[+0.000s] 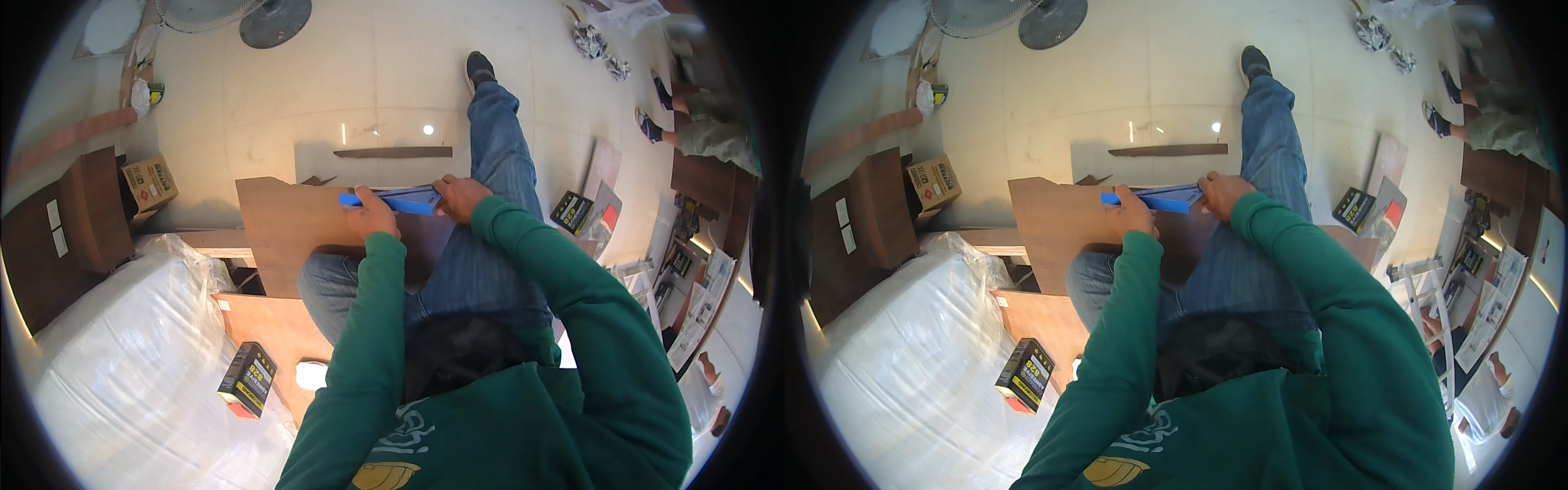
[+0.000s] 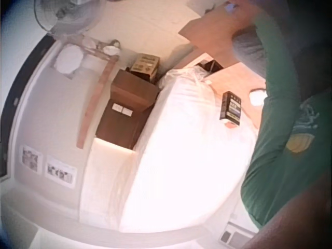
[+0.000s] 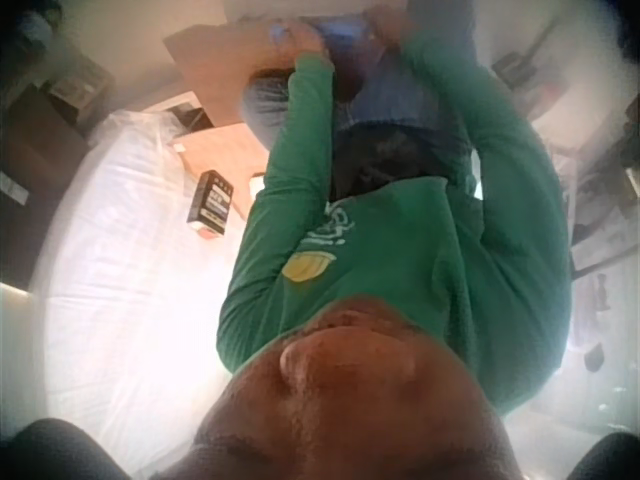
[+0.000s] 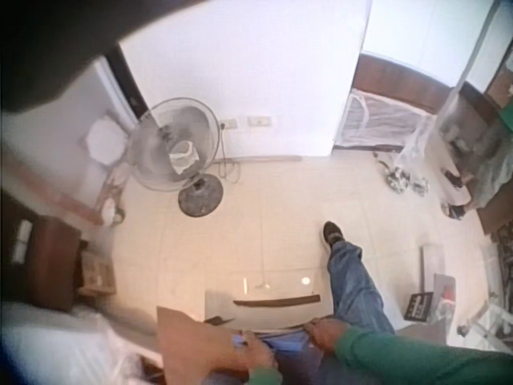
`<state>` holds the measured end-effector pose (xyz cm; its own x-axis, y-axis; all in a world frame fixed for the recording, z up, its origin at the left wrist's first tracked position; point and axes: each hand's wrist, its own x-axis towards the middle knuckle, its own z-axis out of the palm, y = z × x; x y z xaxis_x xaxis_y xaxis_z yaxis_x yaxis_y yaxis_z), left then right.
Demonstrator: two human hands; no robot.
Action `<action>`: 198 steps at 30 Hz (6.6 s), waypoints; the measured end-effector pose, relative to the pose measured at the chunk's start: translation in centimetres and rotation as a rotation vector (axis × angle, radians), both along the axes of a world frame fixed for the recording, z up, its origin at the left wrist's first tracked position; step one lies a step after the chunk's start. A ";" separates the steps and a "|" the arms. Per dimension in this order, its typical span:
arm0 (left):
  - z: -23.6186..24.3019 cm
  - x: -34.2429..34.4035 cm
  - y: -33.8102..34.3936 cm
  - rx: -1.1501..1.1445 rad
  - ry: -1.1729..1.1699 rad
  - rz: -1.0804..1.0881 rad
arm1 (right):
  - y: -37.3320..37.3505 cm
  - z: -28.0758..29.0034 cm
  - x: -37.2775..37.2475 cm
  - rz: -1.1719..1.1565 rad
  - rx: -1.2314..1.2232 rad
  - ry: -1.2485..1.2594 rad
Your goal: The person is cutting a wooden board using a utility knife and a triangular ruler. They measure and mark the board, then cut along the marked line. After cutting, they wipe the board with a cloth.
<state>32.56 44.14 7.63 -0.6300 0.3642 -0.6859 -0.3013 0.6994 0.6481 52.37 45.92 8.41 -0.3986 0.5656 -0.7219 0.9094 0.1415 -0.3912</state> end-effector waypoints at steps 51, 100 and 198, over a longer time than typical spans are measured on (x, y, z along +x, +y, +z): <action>-3.1 -6.3 3.4 -0.255 0.294 -0.180 | 2.9 -3.2 -3.7 0.151 -0.010 0.082; -1.0 -10.3 2.8 -0.130 0.368 -0.123 | 2.5 -2.3 -9.4 0.179 0.057 0.018; -3.4 -20.4 4.0 -0.204 0.376 -0.235 | 3.7 -2.1 -19.1 0.128 0.007 -0.117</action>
